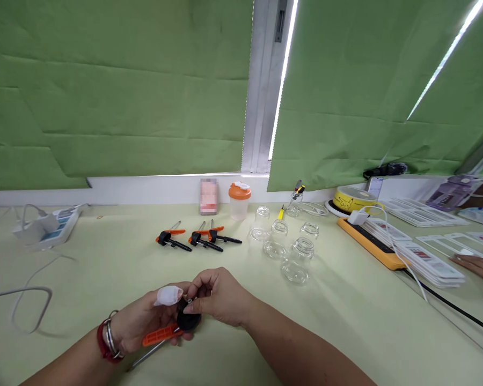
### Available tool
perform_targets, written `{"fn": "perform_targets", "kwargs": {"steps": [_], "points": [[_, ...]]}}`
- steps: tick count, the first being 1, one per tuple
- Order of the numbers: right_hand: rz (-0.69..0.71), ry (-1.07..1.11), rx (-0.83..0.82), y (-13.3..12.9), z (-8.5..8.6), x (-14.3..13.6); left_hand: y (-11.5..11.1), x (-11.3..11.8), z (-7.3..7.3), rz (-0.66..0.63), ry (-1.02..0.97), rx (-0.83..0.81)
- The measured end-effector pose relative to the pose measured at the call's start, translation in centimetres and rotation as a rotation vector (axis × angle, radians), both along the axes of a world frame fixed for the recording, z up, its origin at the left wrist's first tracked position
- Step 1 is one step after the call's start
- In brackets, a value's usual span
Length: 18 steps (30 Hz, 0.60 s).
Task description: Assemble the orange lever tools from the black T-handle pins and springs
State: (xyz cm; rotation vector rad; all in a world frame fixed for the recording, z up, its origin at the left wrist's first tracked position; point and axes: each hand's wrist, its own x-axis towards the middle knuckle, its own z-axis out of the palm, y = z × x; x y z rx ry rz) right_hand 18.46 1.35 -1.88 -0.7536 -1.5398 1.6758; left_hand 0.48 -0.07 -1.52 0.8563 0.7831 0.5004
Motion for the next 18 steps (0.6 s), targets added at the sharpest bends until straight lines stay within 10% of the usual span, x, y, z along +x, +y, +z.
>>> {"fn": "perform_targets", "kwargs": {"steps": [18], "points": [[0.025,-0.017,0.040,0.09,-0.08,0.29,-0.04,0.04,0.16,-0.015,-0.010,0.029]]}}
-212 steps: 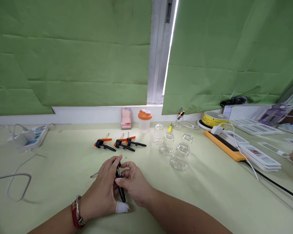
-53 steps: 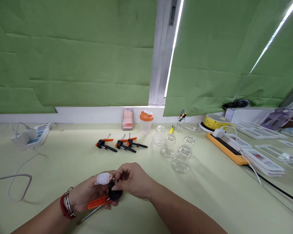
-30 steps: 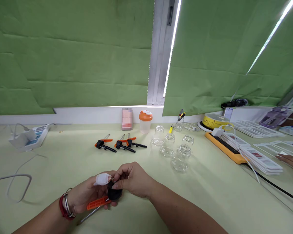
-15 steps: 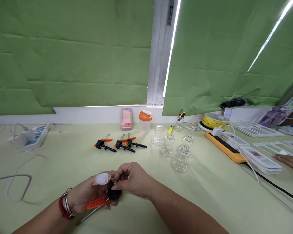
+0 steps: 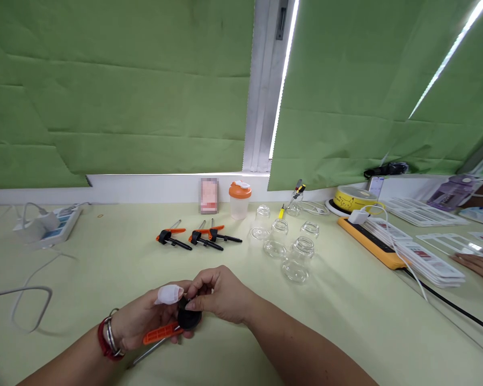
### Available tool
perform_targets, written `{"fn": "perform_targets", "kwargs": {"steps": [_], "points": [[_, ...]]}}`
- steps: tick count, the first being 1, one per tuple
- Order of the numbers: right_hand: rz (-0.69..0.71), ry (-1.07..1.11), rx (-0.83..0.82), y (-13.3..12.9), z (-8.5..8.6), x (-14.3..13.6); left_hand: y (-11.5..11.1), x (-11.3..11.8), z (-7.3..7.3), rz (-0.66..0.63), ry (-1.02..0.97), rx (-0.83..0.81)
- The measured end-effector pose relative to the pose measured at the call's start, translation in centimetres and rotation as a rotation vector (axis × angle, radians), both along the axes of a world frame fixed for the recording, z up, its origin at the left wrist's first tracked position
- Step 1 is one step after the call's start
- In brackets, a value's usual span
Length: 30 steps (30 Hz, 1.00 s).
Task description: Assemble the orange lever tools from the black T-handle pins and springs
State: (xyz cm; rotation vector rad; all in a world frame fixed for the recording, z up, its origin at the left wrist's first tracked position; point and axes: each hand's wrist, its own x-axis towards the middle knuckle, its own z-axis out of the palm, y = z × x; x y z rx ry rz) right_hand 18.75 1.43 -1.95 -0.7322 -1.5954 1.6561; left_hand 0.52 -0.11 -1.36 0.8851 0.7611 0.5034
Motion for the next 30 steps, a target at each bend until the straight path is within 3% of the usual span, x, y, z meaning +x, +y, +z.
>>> {"fn": "perform_targets", "kwargs": {"steps": [30], "points": [[-0.009,-0.039,0.001,0.06,-0.18,0.05,0.07,0.01,-0.06,-0.011,-0.001,0.016]]}}
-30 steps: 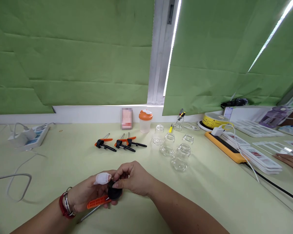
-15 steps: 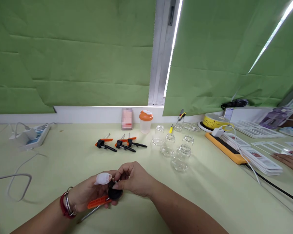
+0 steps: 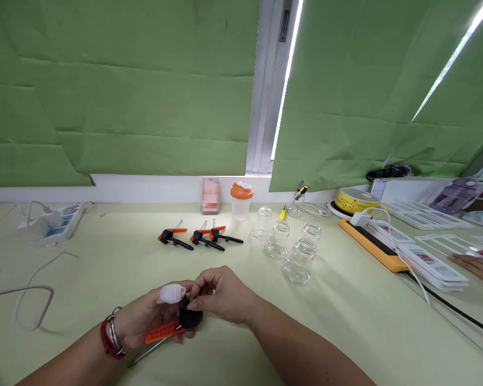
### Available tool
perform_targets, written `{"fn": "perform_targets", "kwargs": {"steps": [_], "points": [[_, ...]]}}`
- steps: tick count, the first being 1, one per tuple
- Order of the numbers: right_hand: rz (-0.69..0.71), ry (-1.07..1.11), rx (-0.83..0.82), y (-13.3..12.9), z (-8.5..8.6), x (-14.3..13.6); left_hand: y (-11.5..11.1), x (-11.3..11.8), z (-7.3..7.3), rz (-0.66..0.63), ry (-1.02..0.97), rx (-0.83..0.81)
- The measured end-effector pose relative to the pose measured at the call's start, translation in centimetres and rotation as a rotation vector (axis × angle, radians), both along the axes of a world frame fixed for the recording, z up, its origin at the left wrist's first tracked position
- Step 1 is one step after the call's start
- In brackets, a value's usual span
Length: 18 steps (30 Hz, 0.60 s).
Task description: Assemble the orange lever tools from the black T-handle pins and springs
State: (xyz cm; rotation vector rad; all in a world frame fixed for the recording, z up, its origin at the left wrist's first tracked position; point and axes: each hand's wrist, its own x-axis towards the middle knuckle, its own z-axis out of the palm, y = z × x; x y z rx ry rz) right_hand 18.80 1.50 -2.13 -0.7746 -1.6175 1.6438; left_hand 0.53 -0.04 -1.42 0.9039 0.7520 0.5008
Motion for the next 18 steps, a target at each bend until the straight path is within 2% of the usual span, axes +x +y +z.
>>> {"fn": "perform_targets", "kwargs": {"steps": [18], "points": [[-0.033,-0.058,0.021,0.06,-0.17,-0.03,-0.01,-0.05,0.02,0.020,0.030,-0.032]]}}
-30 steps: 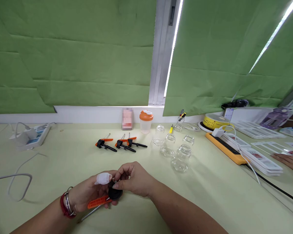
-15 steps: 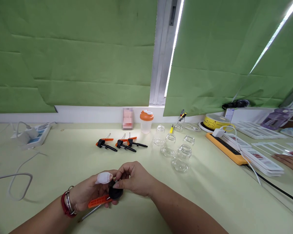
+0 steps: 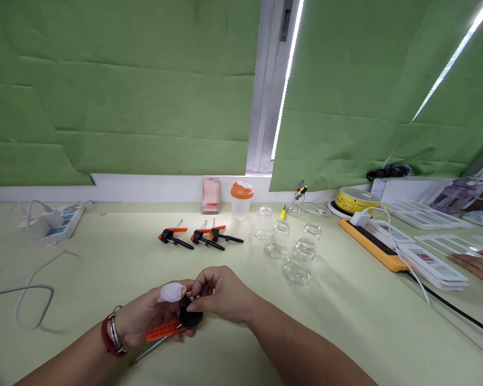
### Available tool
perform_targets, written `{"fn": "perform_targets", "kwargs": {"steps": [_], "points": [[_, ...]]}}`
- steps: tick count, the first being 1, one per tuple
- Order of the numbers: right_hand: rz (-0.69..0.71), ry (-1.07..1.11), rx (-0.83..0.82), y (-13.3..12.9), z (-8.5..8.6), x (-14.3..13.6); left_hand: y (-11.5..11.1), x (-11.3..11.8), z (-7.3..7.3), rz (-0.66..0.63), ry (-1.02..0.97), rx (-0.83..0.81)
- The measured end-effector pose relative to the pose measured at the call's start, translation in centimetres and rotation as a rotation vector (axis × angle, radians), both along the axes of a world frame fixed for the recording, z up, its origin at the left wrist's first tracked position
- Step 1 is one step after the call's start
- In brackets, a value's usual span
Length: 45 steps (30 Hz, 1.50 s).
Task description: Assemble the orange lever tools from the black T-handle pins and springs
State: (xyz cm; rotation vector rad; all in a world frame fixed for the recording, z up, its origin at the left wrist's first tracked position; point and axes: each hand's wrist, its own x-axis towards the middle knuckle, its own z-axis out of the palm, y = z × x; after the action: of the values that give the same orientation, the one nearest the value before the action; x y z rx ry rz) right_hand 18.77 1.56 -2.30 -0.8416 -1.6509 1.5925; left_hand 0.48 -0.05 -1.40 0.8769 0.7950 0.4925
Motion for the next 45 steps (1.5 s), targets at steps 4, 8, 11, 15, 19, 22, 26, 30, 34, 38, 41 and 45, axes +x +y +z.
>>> {"fn": "perform_targets", "kwargs": {"steps": [4,8,11,15,19,22,26,30,34,38,41,45], "points": [[0.018,-0.007,0.030,0.0,0.0,0.0,0.0,-0.1,-0.2,0.004,0.008,0.005],[0.028,-0.019,0.061,0.1,-0.1,0.1,0.0,0.0,-0.1,0.005,0.000,0.009],[0.021,-0.006,0.030,0.1,-0.2,0.1,0.0,0.0,0.0,0.005,0.003,0.006],[0.033,-0.001,0.035,0.1,-0.3,0.1,0.0,0.0,-0.1,0.016,0.006,-0.007],[0.042,0.001,0.044,0.1,-0.5,0.0,0.0,0.0,-0.3,0.010,0.003,-0.002],[0.024,0.033,0.014,0.1,-0.5,-0.1,0.0,-0.1,-0.3,0.020,0.009,-0.011],[0.037,0.025,0.015,0.0,-0.4,-0.2,0.0,0.0,-0.2,0.022,0.016,-0.019],[0.037,0.070,-0.026,0.0,-0.5,-0.4,0.1,0.0,-0.2,0.023,0.011,-0.026],[0.042,0.088,-0.050,0.0,-0.7,-0.5,0.2,0.0,-0.3,0.014,0.005,-0.041],[0.037,0.100,-0.046,0.0,-0.9,-0.6,0.2,-0.1,-0.4,0.013,-0.007,-0.042],[0.041,0.093,-0.043,-0.1,-1.0,-0.6,0.2,-0.2,-0.5,0.012,-0.010,-0.044],[0.029,0.112,-0.035,-0.2,-1.0,-0.6,0.3,-0.2,-0.6,0.015,-0.008,-0.044]]}}
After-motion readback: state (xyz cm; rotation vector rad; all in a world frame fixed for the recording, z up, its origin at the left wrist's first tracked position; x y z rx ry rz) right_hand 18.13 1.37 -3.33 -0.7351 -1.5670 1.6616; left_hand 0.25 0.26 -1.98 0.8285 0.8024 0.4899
